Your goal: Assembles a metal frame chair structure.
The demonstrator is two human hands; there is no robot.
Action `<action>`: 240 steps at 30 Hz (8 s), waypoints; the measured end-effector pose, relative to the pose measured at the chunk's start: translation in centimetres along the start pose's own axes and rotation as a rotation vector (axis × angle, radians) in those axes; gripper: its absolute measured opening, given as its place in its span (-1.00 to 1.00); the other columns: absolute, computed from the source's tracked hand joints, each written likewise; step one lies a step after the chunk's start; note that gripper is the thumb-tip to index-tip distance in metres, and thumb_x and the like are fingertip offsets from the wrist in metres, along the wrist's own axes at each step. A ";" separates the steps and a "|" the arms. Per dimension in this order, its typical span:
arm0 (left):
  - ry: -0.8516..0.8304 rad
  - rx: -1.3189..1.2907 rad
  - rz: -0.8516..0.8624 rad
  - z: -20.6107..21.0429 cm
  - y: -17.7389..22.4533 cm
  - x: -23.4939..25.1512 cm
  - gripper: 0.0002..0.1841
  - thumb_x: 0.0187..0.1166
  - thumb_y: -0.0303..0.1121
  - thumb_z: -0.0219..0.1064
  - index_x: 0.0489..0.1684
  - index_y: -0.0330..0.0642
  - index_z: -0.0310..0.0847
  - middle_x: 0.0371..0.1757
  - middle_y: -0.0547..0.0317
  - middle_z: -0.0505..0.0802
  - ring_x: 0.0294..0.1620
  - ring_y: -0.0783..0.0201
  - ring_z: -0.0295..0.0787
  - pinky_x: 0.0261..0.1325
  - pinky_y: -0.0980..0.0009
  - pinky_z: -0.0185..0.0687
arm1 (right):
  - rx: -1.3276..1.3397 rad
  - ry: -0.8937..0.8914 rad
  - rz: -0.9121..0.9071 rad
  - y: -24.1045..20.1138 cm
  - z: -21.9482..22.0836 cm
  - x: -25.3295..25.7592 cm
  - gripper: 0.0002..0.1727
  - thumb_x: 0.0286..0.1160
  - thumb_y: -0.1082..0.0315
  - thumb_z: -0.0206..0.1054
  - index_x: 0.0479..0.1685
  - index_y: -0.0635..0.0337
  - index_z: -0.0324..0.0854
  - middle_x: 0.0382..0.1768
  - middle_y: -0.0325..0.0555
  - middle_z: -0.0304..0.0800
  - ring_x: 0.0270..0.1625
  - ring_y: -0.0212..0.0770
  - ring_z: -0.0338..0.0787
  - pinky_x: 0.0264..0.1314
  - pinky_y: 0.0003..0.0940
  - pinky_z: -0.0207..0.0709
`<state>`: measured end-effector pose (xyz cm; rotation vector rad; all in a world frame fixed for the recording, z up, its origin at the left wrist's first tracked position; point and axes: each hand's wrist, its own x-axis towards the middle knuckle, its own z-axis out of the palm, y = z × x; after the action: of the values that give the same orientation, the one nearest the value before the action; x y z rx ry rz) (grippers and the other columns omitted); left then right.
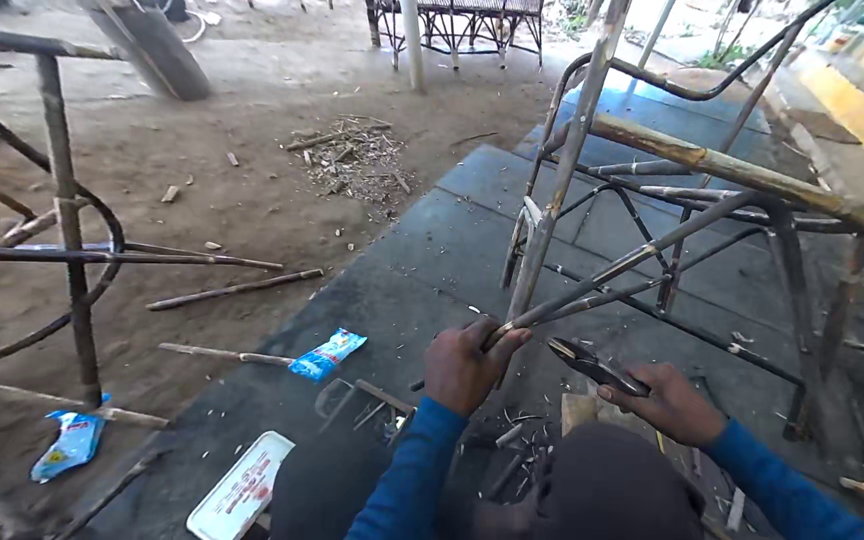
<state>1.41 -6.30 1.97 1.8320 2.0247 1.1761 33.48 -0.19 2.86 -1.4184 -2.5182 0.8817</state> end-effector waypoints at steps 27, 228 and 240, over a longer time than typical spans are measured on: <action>0.000 0.060 -0.148 0.1 1.2 -0.3 -0.27 0.32 0.61 0.20 -0.62 0.08 0.72 -0.76 0.31 0.58 -0.72 0.22 0.52 -0.63 0.06 0.42 | -0.432 0.302 -0.311 -4.5 -2.2 1.0 -0.54 0.55 -0.25 0.28 -0.03 -0.10 0.82 -0.23 -0.29 0.84 -0.38 -0.23 0.82 -0.46 -0.11 0.70; -0.571 0.593 1.185 31.5 36.8 4.0 -0.81 0.49 -0.23 0.55 0.00 0.08 0.88 0.60 0.26 0.69 -0.24 -0.20 0.89 -0.35 -0.31 0.68 | 0.859 1.252 0.865 19.6 9.7 -5.6 -0.37 0.51 -0.33 0.31 -0.05 0.12 0.75 -0.56 -0.07 0.75 -0.44 -0.02 0.80 -0.29 0.13 0.67; -0.617 0.542 1.294 29.0 35.6 3.9 -0.66 0.42 0.06 0.59 -0.22 0.00 0.80 -0.23 0.01 0.83 -0.42 -0.11 0.82 -0.50 -0.17 0.62 | 0.405 1.092 0.880 20.6 11.9 -14.6 -0.36 0.55 -0.36 0.23 -0.18 0.10 0.73 -0.61 -0.06 0.72 -0.49 0.02 0.80 -0.40 0.10 0.66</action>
<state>45.10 7.39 6.56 3.3333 0.6965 -0.0155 52.48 -9.08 -15.52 -2.0414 -0.8679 0.4020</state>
